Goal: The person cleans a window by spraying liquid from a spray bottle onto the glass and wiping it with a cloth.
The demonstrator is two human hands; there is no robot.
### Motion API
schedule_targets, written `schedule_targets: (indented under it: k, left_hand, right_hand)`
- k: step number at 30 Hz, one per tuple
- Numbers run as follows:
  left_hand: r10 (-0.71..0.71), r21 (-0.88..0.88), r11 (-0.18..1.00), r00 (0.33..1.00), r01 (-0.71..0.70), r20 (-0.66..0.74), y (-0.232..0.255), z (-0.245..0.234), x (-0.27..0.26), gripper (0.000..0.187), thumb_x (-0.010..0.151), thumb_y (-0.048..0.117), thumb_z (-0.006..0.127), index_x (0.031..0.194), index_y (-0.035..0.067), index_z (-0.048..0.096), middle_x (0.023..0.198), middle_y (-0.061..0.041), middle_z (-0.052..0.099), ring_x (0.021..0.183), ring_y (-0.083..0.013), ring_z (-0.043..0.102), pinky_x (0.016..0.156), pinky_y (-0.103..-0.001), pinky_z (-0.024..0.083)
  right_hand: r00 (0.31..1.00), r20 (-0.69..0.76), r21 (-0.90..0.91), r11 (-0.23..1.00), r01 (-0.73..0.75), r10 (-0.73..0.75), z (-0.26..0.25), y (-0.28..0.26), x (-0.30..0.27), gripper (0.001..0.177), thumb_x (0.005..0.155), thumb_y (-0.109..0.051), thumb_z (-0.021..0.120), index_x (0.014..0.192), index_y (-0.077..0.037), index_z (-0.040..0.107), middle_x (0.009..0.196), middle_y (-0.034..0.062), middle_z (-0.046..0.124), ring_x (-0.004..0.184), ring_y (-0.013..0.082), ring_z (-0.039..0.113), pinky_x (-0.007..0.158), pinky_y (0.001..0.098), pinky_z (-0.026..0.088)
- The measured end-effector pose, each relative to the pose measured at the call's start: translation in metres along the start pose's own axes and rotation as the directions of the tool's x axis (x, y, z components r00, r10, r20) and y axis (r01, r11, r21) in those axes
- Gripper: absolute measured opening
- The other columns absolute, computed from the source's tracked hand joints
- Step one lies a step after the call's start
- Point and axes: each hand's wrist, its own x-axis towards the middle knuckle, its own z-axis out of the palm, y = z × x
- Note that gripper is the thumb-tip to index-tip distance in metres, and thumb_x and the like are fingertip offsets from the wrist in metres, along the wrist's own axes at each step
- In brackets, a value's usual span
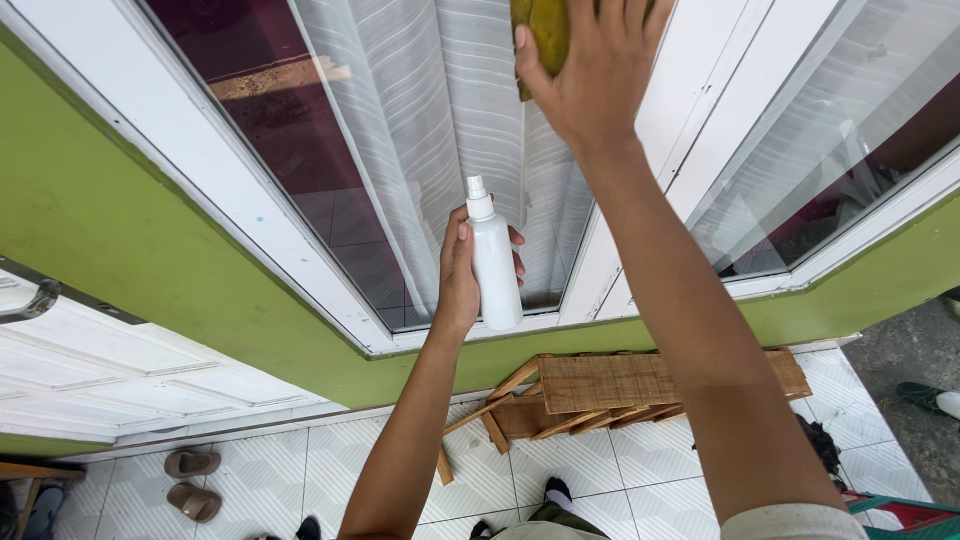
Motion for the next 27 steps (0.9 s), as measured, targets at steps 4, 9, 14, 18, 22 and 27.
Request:
schedule_targets:
  k: [4,9,14,18,22,27]
  left_hand:
    - [0.033,-0.032,0.999,0.999,-0.034,-0.029,-0.013,0.009,0.006,0.064,0.108,0.057,0.032,0.151,0.010,0.039,0.098,-0.017,0.065,0.070,-0.0223,0.068,0.059,-0.035,0.059]
    - [0.019,-0.288,0.958,1.000,-0.020,-0.004,-0.032,0.019,0.005,0.059,0.109,0.051,0.031,0.151,0.011,0.038,0.096,-0.013,0.063,0.071,-0.0209,0.066,0.060,-0.034,0.057]
    - [-0.004,-0.243,0.970,0.995,-0.021,-0.102,-0.048,0.018,-0.001,0.057,0.109,0.052,0.031,0.144,0.009,0.043,0.094,-0.014,0.062,0.069,-0.0214,0.066,0.058,-0.035,0.057]
    - [-0.024,-0.263,0.965,0.995,-0.003,-0.100,-0.050,0.012,-0.006,0.052,0.108,0.047,0.032,0.144,0.011,0.040,0.096,-0.013,0.063,0.069,-0.0205,0.066,0.058,-0.034,0.059]
    - [-0.062,-0.199,0.979,0.995,0.047,-0.072,-0.039,0.002,-0.003,0.053,0.094,0.031,0.045,0.143,0.015,0.031,0.097,-0.013,0.063,0.069,-0.0216,0.068,0.054,-0.036,0.061]
    - [-0.040,-0.063,0.997,0.996,0.035,-0.079,-0.019,-0.007,-0.002,0.064,0.084,0.012,0.058,0.141,0.013,0.029,0.106,-0.014,0.057,0.072,-0.0245,0.066,0.058,-0.040,0.062]
  right_hand:
    - [0.865,-0.358,-0.246,0.929,0.276,-0.351,0.043,0.023,-0.039,0.067,0.109,-0.053,0.060,0.161,-0.013,0.042,0.164,0.0182,0.032,0.155,0.0386,0.022,0.129,0.0630,0.009]
    - [0.916,-0.266,-0.175,0.950,0.260,-0.300,0.107,0.054,-0.103,0.074,0.107,-0.054,0.061,0.166,-0.020,0.033,0.173,0.0148,0.018,0.161,0.0369,0.010,0.129,0.0640,0.004]
    - [0.935,-0.211,-0.080,0.958,0.275,-0.286,0.158,0.080,-0.162,0.086,0.098,-0.057,0.071,0.165,-0.020,0.033,0.172,0.0160,0.017,0.160,0.0380,0.007,0.126,0.0647,0.001]
    - [0.945,-0.180,-0.094,0.961,0.260,-0.274,0.177,0.089,-0.180,0.091,0.097,-0.057,0.077,0.166,-0.018,0.033,0.174,0.0163,0.014,0.162,0.0373,0.003,0.128,0.0635,-0.002]
    - [0.927,-0.209,-0.122,0.949,0.291,-0.311,0.164,0.085,-0.165,0.091,0.098,-0.052,0.078,0.168,-0.017,0.031,0.175,0.0164,0.013,0.162,0.0370,0.001,0.128,0.0629,-0.004]
    - [0.916,-0.259,-0.138,0.951,0.278,-0.306,0.117,0.058,-0.110,0.086,0.101,-0.046,0.075,0.169,-0.018,0.030,0.175,0.0157,0.013,0.162,0.0364,0.005,0.130,0.0625,-0.002]
